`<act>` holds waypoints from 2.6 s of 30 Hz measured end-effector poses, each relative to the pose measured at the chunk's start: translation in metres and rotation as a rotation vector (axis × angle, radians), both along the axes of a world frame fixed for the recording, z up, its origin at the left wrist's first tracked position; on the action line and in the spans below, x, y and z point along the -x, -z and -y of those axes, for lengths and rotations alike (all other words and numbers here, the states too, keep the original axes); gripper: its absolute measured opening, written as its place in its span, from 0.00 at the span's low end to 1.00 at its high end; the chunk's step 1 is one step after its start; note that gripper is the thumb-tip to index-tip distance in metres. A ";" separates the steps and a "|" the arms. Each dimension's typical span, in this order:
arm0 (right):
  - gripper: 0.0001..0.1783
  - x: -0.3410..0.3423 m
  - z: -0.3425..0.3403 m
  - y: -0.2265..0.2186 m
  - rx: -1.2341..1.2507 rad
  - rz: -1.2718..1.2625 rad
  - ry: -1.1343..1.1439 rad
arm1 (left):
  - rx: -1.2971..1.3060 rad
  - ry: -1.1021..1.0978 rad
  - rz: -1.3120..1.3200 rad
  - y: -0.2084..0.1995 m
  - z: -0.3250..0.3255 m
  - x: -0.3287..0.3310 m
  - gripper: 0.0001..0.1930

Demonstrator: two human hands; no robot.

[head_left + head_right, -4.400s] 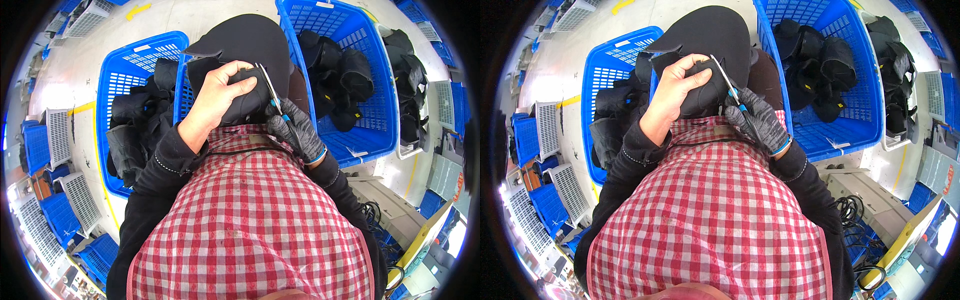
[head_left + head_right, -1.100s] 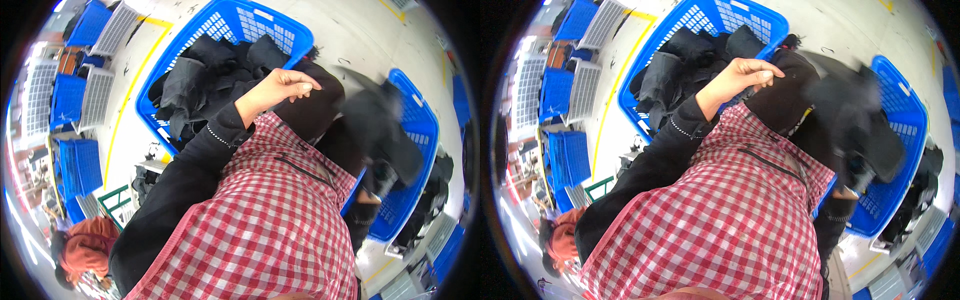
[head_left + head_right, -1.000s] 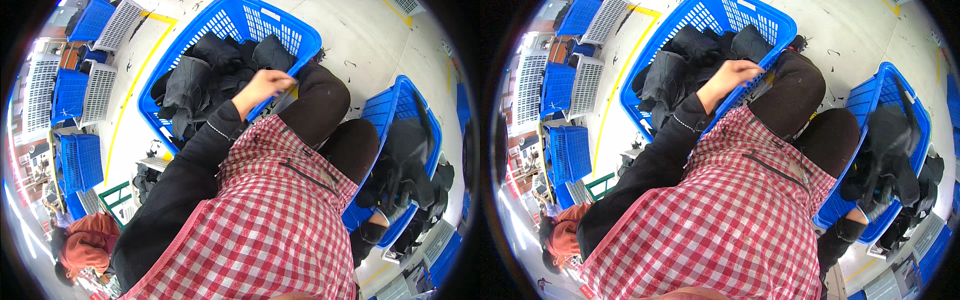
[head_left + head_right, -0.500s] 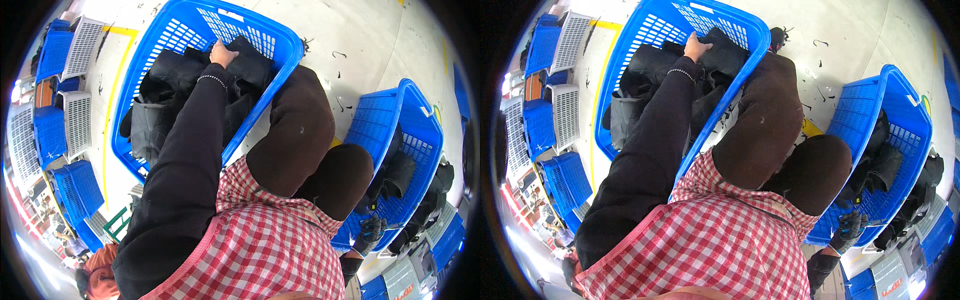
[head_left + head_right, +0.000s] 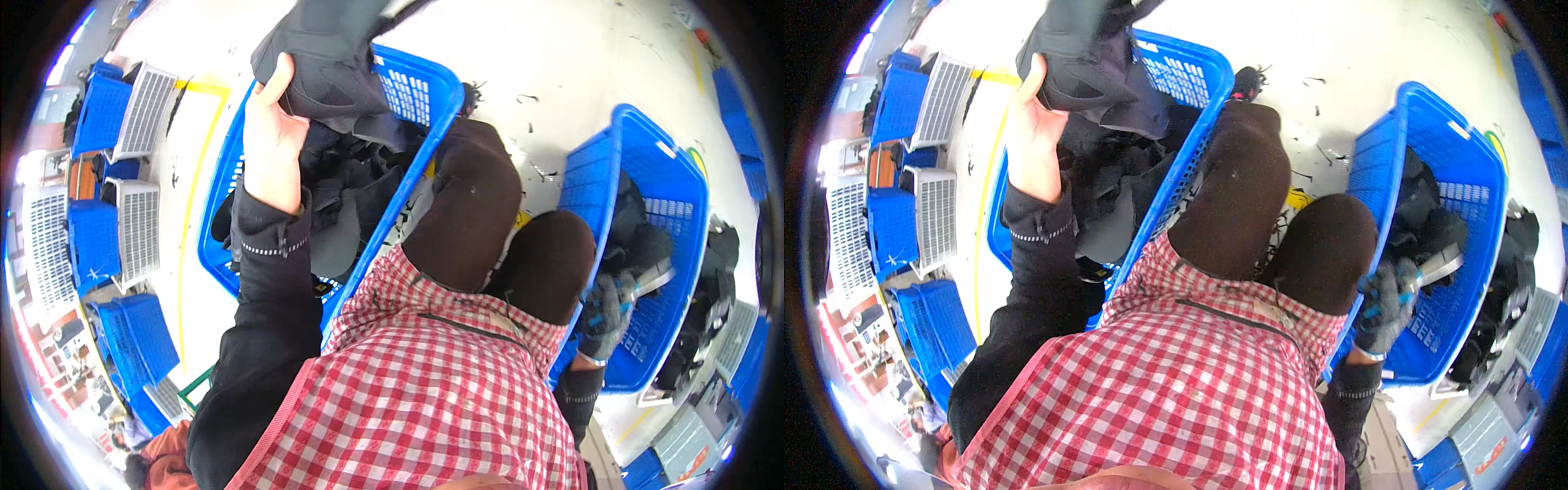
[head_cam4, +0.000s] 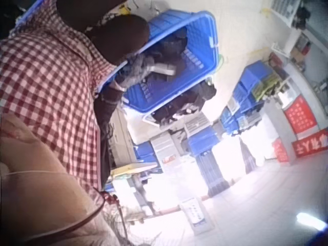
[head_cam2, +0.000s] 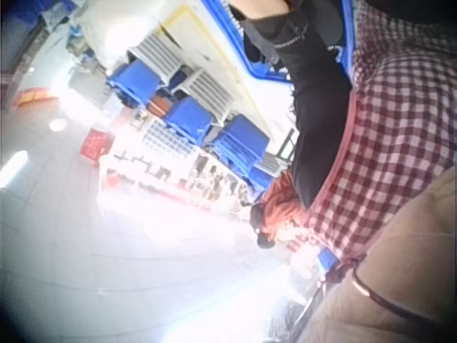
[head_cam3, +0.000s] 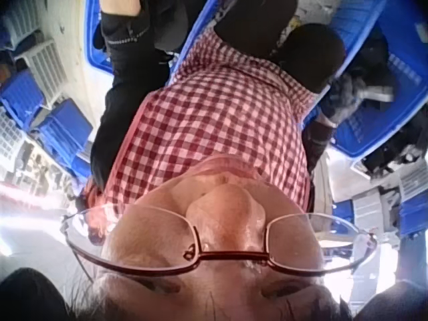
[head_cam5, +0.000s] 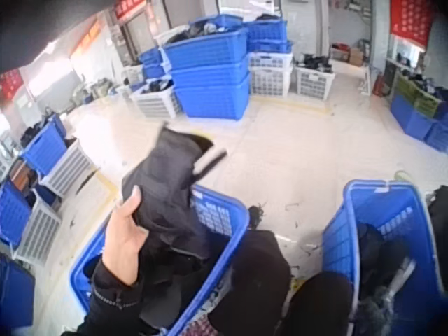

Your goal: The person uses scissors to trim the edges of black fabric pieces. They hold each piece with one hand and cut along the edges with the other, then place the trimmed pieces into a blue basket. The process is repeated for multiple fabric pieces.

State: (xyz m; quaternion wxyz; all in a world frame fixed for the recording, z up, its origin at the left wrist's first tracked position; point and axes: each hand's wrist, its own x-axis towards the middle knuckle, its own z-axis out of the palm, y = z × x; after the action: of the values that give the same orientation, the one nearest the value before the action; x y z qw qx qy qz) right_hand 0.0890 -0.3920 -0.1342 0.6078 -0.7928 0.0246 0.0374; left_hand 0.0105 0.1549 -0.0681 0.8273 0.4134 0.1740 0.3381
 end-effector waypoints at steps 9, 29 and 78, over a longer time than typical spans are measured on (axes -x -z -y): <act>0.27 0.028 -0.026 -0.054 -0.704 -0.064 -0.070 | 0.917 0.779 0.051 0.058 0.279 0.039 0.21; 0.34 0.068 -0.012 -0.015 -0.504 0.179 -0.006 | -2.032 0.380 -0.207 -0.037 0.320 -0.006 0.30; 0.22 0.061 -0.052 0.001 -0.416 -0.204 -0.578 | -1.652 0.516 -0.234 -0.006 0.258 -0.037 0.10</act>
State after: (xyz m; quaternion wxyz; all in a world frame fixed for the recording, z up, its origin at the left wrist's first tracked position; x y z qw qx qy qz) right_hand 0.0281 -0.3401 -0.1350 0.7147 -0.6189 -0.1481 0.2903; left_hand 0.0473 -0.1035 -0.0626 0.2905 0.9395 -0.1419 0.1135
